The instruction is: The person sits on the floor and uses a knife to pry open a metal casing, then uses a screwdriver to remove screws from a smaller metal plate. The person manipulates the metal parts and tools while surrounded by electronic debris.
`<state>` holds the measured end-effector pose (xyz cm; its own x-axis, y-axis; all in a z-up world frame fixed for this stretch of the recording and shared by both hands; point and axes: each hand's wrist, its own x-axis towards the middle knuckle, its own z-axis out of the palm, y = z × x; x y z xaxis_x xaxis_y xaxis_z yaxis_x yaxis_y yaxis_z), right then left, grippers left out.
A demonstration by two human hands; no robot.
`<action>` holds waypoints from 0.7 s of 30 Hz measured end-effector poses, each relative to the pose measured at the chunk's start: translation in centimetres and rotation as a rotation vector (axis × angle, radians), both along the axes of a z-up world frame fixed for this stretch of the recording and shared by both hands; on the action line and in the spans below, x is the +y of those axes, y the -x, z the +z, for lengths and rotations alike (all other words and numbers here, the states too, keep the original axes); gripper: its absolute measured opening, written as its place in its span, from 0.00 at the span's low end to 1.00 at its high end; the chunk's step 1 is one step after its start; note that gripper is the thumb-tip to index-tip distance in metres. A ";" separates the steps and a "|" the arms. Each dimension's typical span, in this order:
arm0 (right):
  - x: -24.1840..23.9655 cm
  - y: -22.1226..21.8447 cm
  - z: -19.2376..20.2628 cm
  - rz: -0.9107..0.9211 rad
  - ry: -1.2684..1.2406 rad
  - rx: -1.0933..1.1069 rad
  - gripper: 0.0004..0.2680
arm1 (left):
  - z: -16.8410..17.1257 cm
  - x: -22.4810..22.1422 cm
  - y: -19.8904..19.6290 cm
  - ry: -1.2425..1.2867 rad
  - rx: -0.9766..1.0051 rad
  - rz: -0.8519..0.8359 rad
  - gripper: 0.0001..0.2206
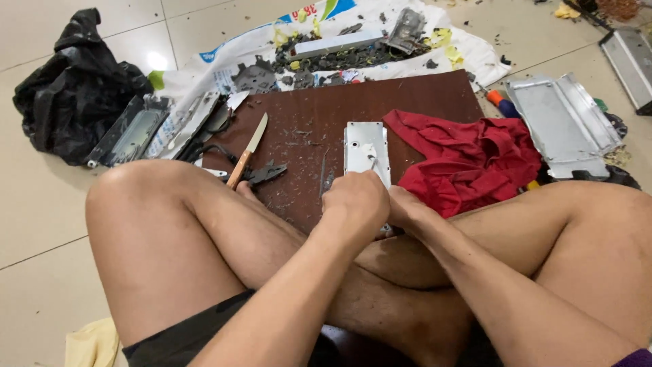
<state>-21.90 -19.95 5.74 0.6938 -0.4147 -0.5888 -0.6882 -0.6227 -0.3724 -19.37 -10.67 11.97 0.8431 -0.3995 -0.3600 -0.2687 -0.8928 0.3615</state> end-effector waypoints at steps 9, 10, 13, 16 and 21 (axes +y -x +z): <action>0.7 0.6 1.8 0.042 0.028 0.018 0.19 | -0.4 1.3 -1.6 0.072 0.085 0.009 0.14; 0.8 0.6 2.1 0.039 0.029 0.018 0.19 | 0.1 1.4 -1.8 0.073 0.084 0.006 0.14; 1.4 0.6 2.8 0.044 0.036 0.020 0.19 | 0.9 1.7 -2.2 0.099 0.102 -0.028 0.15; 1.7 0.5 3.2 0.069 0.045 0.017 0.19 | 0.4 1.9 -2.3 0.098 0.135 -0.024 0.16; 1.2 -0.3 2.0 0.065 -0.016 0.106 0.24 | -0.8 2.3 -3.0 0.184 0.144 0.020 0.16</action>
